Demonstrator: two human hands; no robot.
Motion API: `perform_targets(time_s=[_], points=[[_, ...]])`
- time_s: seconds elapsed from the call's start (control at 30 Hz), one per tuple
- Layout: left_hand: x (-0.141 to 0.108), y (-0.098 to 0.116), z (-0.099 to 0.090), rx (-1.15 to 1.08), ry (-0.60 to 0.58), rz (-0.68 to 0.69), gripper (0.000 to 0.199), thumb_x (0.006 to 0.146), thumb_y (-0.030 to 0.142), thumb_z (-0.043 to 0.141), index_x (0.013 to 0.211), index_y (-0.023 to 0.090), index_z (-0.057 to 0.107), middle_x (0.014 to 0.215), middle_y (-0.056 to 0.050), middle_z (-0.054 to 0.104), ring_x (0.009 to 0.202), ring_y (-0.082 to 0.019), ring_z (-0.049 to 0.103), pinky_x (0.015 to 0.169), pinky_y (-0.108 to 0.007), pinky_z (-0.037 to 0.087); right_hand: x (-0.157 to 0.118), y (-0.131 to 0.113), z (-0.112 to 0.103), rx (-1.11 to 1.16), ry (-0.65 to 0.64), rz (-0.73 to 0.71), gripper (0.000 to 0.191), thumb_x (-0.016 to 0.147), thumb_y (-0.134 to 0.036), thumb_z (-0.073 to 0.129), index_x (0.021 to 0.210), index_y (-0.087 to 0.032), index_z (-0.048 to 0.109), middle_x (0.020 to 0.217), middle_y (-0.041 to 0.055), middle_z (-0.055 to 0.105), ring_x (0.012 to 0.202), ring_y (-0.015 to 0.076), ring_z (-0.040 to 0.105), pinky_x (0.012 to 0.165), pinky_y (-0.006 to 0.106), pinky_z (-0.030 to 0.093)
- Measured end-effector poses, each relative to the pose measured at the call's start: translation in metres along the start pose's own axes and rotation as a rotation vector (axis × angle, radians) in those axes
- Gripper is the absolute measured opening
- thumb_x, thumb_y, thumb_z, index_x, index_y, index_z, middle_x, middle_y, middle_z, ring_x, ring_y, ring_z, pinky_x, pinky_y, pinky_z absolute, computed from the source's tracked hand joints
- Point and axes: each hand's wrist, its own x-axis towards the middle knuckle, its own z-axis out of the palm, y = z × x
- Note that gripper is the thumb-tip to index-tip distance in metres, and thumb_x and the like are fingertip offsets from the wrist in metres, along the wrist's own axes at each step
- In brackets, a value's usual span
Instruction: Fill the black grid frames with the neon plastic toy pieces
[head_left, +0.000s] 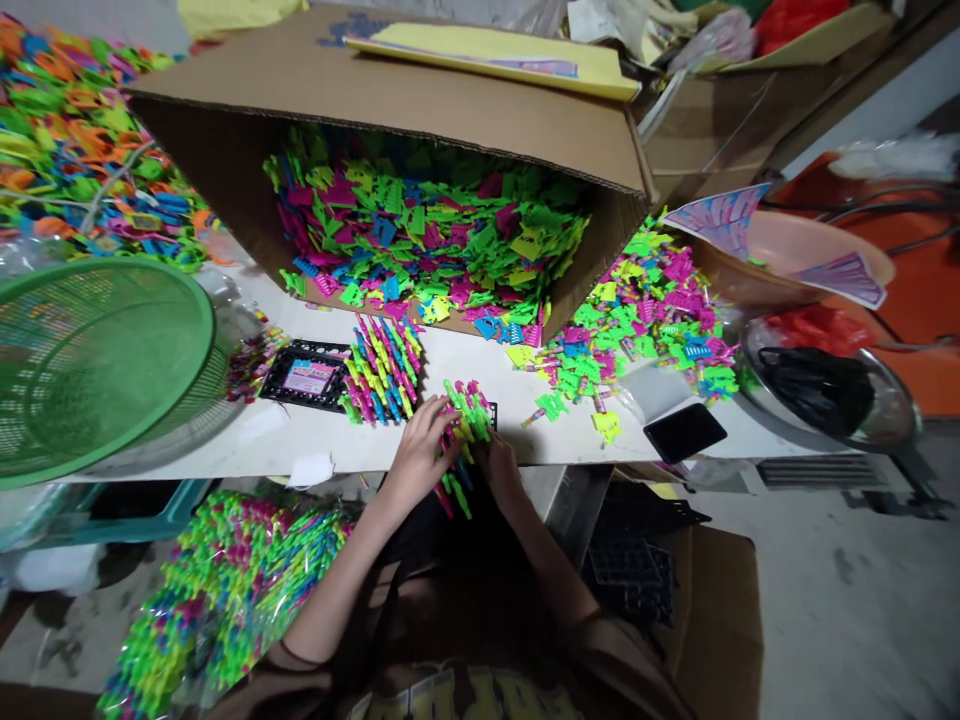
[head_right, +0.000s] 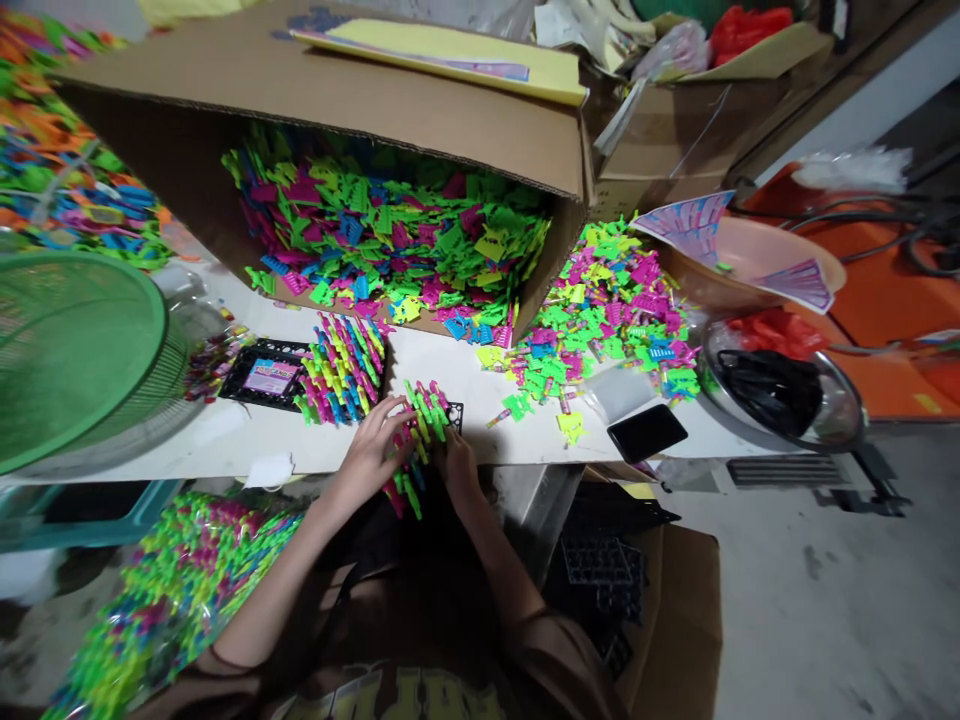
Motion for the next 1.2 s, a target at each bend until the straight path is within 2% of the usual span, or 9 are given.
perform_targets(time_s=[0.13,0.23,0.33,0.5,0.6,0.73,0.93,1.03,1.2], points=[[-0.001,-0.003,0.004,0.009,0.028,0.028,0.03,0.092,0.027,0.048,0.121,0.024,0.054,0.14,-0.011,0.049,0.137,-0.027,0.039,0.11,-0.049,0.037,0.001,0.001,-0.008,0.002,0.011,0.034,0.025,0.087,-0.022,0.048,0.1,-0.019,0.069,0.093,0.0068,0.074,0.081,0.02,0.068,0.075,0.031,0.053],[-0.001,-0.005,0.006,0.009,0.037,0.04,0.03,0.092,0.025,0.048,0.122,0.025,0.053,0.14,-0.011,0.048,0.136,-0.026,0.04,0.109,-0.048,0.038,0.006,0.004,-0.028,-0.163,0.166,0.125,0.025,0.088,-0.023,0.047,0.102,-0.018,0.068,0.098,0.0076,0.072,0.087,0.0196,0.066,0.078,0.031,0.051],[-0.002,-0.006,0.006,0.007,0.034,0.043,0.031,0.092,0.026,0.048,0.123,0.025,0.051,0.141,-0.011,0.048,0.135,-0.026,0.041,0.107,-0.047,0.04,0.014,0.005,-0.055,-0.452,0.323,0.3,0.027,0.09,-0.03,0.05,0.109,-0.017,0.065,0.103,0.0095,0.067,0.092,0.0205,0.062,0.072,0.028,0.046],[-0.002,-0.004,0.005,0.002,0.026,0.043,0.032,0.093,0.026,0.048,0.124,0.025,0.051,0.141,-0.011,0.047,0.135,-0.026,0.041,0.107,-0.048,0.04,0.017,0.003,-0.075,-0.671,0.227,0.459,0.028,0.092,-0.031,0.051,0.115,-0.017,0.059,0.104,0.0104,0.061,0.081,0.0194,0.06,0.058,0.025,0.033],[-0.003,-0.004,0.003,-0.003,0.018,0.034,0.033,0.093,0.026,0.048,0.125,0.026,0.05,0.142,-0.01,0.047,0.136,-0.026,0.041,0.108,-0.047,0.04,0.013,0.007,-0.073,-0.596,0.185,0.447,0.027,0.091,-0.024,0.049,0.116,-0.019,0.057,0.1,0.0084,0.063,0.077,0.0183,0.06,0.058,0.026,0.031],[-0.003,-0.002,0.002,-0.018,0.011,0.026,0.033,0.093,0.026,0.048,0.126,0.025,0.051,0.142,-0.011,0.047,0.135,-0.026,0.041,0.108,-0.048,0.04,0.007,0.02,-0.068,-0.328,0.319,0.38,0.032,0.083,-0.026,0.055,0.113,-0.019,0.056,0.093,0.0044,0.064,0.074,0.0184,0.059,0.06,0.027,0.039],[-0.003,0.003,-0.001,-0.013,-0.009,0.018,0.033,0.095,0.029,0.046,0.126,0.025,0.054,0.144,-0.012,0.044,0.136,-0.027,0.039,0.108,-0.049,0.039,-0.009,0.029,-0.051,0.059,0.425,0.168,0.023,0.078,-0.041,0.06,0.084,-0.019,0.062,0.08,0.0033,0.063,0.067,0.0167,0.059,0.06,0.03,0.049],[-0.003,0.005,-0.003,0.019,-0.038,0.022,0.031,0.096,0.031,0.044,0.122,0.025,0.059,0.147,-0.012,0.041,0.138,-0.029,0.037,0.108,-0.051,0.039,-0.023,0.027,-0.034,0.194,0.374,0.089,0.024,0.079,-0.043,0.061,0.089,-0.021,0.065,0.085,0.0041,0.069,0.076,0.0189,0.065,0.07,0.033,0.055],[-0.004,0.003,-0.002,0.047,-0.04,0.028,0.029,0.095,0.03,0.044,0.117,0.023,0.063,0.146,-0.012,0.042,0.138,-0.03,0.036,0.109,-0.052,0.038,-0.036,0.021,-0.011,0.186,0.149,-0.034,0.016,0.084,-0.036,0.06,0.091,-0.026,0.071,0.093,0.0035,0.074,0.088,0.0201,0.069,0.082,0.035,0.057]])
